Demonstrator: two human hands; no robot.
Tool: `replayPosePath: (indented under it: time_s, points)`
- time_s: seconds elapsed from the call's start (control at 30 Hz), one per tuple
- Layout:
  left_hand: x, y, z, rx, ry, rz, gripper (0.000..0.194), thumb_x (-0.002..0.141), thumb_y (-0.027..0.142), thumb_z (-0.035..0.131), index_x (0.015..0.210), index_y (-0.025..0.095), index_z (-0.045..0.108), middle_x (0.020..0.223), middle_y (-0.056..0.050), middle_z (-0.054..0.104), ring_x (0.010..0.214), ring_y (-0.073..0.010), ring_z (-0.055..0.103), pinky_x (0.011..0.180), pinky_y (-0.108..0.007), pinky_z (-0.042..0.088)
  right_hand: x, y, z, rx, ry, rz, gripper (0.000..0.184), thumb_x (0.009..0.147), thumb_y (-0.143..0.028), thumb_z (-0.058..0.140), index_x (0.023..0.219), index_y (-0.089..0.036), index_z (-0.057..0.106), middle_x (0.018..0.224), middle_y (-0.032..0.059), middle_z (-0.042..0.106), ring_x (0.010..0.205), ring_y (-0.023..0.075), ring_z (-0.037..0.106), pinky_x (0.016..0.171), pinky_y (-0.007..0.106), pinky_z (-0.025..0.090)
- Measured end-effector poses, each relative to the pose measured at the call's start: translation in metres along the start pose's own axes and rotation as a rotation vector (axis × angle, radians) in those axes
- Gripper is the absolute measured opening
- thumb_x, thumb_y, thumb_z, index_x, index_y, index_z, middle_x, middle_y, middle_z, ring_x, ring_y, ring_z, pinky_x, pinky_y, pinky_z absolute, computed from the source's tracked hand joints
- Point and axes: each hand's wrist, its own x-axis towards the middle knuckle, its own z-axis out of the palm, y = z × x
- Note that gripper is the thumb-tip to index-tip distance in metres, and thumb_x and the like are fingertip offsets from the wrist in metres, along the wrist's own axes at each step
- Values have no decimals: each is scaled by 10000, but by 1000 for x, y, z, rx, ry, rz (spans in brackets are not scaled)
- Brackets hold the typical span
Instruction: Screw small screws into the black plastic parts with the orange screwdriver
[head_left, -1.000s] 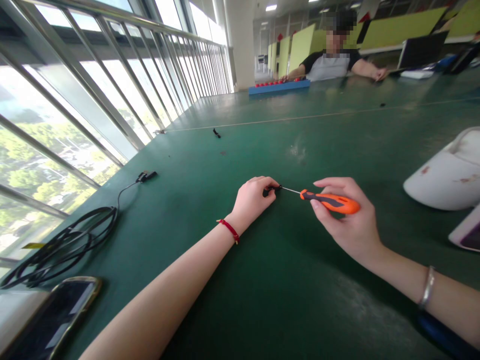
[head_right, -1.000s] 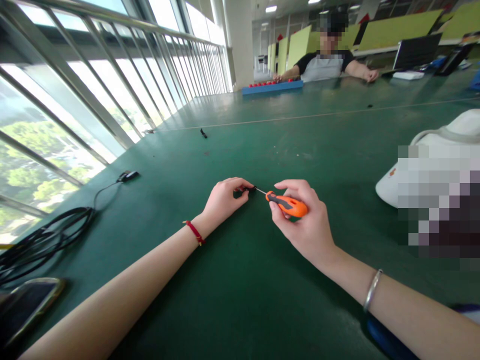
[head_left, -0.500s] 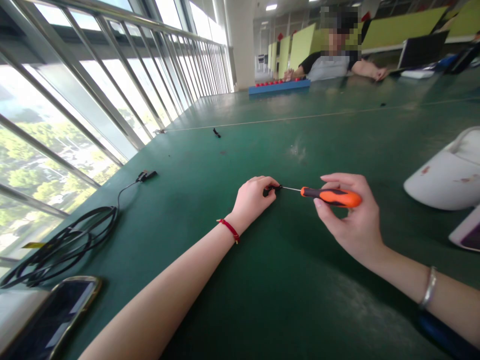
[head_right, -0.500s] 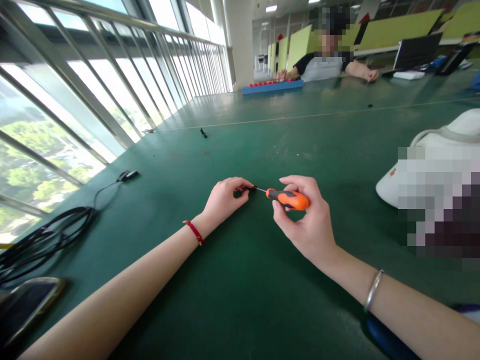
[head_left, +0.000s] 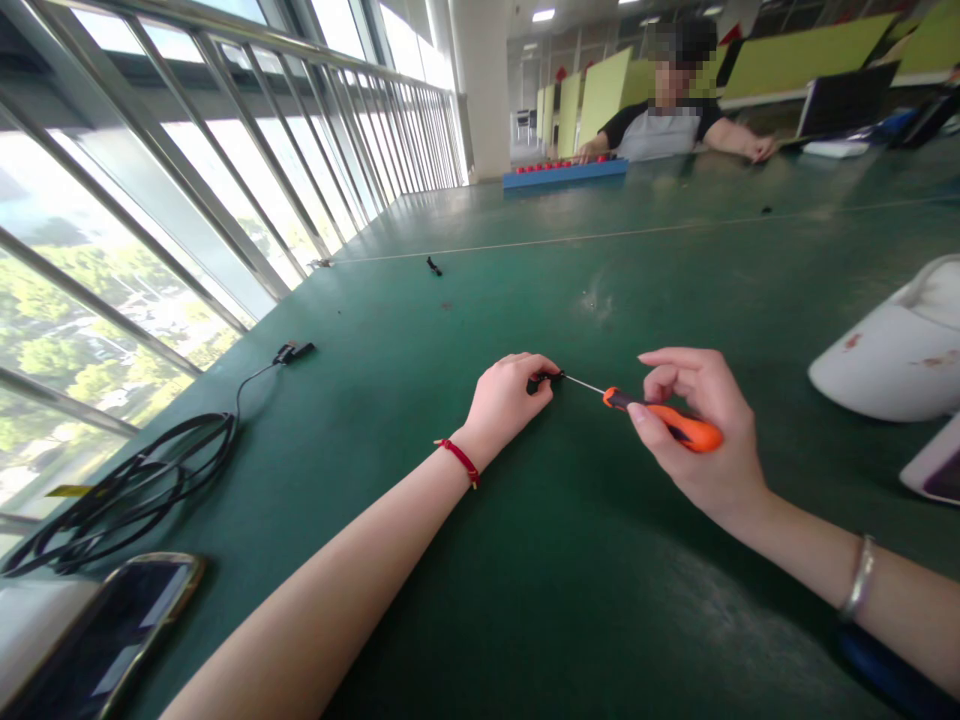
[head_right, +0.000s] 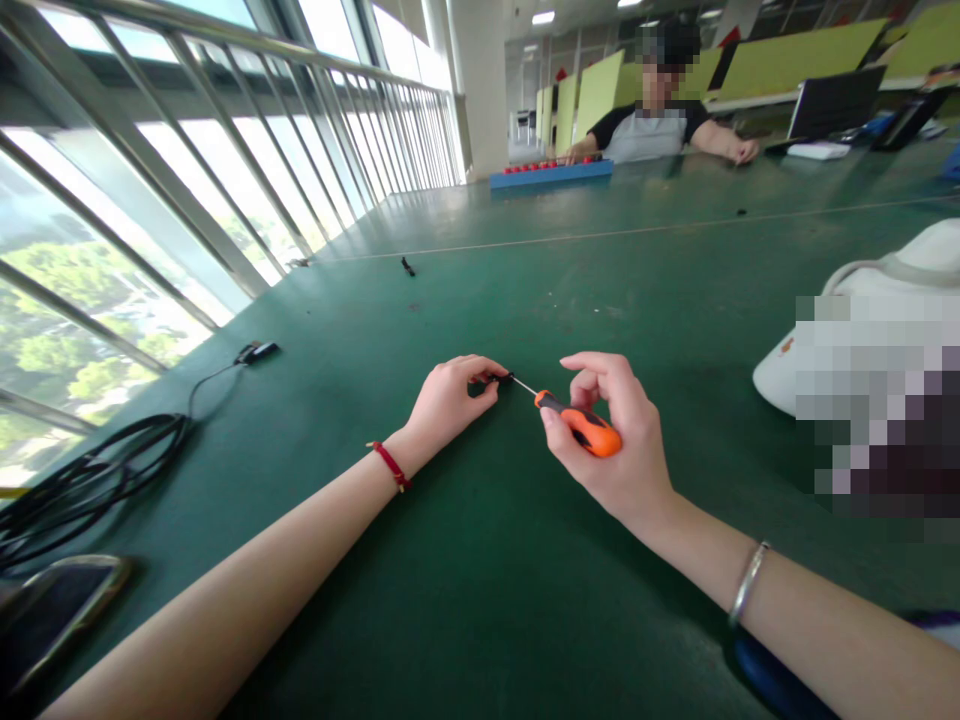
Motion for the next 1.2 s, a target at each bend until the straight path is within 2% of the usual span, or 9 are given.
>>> replayPosePath:
  time_s: [0.1, 0.2, 0.43, 0.57, 0.63, 0.77, 0.87, 1.0, 1.2]
  points:
    - [0, 0, 0, 1, 1, -2, 218, 785, 139, 511, 924, 211, 663, 910, -1, 690, 840, -154, 616, 771, -278, 492, -1, -1, -1, -17, -67, 63, 182, 768, -301, 603, 931, -231, 561, 628, -15, 573, 589, 150, 551, 600, 319, 465]
    - [0, -1, 1, -1, 6, 8, 217, 786, 141, 509, 924, 211, 662, 904, 1, 689, 837, -154, 616, 769, -279, 491, -1, -4, -1, -51, -57, 59, 113, 786, -315, 592, 854, -227, 578, 710, 9, 636, 636, 159, 589, 618, 324, 466]
    - [0, -1, 1, -3, 2, 0, 229, 790, 142, 506, 939, 210, 667, 919, -2, 690, 842, -154, 617, 777, -274, 491, 1, -2, 0, 34, 19, -6, 326, 743, -211, 613, 1052, -236, 514, 740, 0, 557, 671, 155, 563, 645, 315, 488]
    - [0, -1, 1, -4, 4, 2, 227, 790, 144, 508, 936, 209, 670, 917, -1, 690, 842, -153, 616, 779, -272, 490, 0, -3, 0, -20, -70, 67, 180, 770, -269, 607, 938, -231, 553, 622, -17, 566, 589, 148, 555, 598, 310, 467]
    - [0, -1, 1, -7, 7, 3, 225, 791, 146, 507, 934, 206, 670, 914, -1, 689, 841, -153, 615, 779, -273, 489, 0, -4, 0, -42, -63, 55, 122, 774, -274, 608, 879, -228, 566, 684, -2, 614, 631, 151, 584, 612, 303, 470]
    - [0, -2, 1, -5, 9, 4, 222, 787, 148, 510, 929, 203, 672, 900, -1, 690, 827, -152, 615, 766, -271, 488, 0, -4, 0, 1, 12, -15, 201, 751, -209, 615, 941, -222, 555, 807, 16, 595, 709, 146, 586, 635, 281, 482]
    - [0, -2, 1, -5, 10, 7, 223, 788, 147, 510, 930, 207, 671, 907, 0, 691, 834, -152, 616, 760, -268, 487, 0, -2, 0, 19, -33, -3, 261, 747, -214, 613, 997, -216, 539, 686, -14, 531, 609, 130, 538, 595, 281, 466]
    - [0, -1, 1, -10, 8, 3, 228, 785, 142, 512, 935, 209, 669, 911, 0, 689, 837, -152, 615, 761, -267, 488, 0, -3, 0, -48, -82, 8, 131, 770, -252, 600, 891, -219, 563, 603, -27, 582, 553, 128, 553, 560, 278, 437]
    - [0, -3, 2, -9, 17, 10, 221, 784, 146, 511, 928, 207, 668, 898, 2, 688, 825, -150, 613, 755, -270, 486, 1, -3, 0, -9, 36, -45, 252, 743, -207, 620, 983, -230, 547, 763, 4, 588, 691, 148, 589, 635, 287, 490]
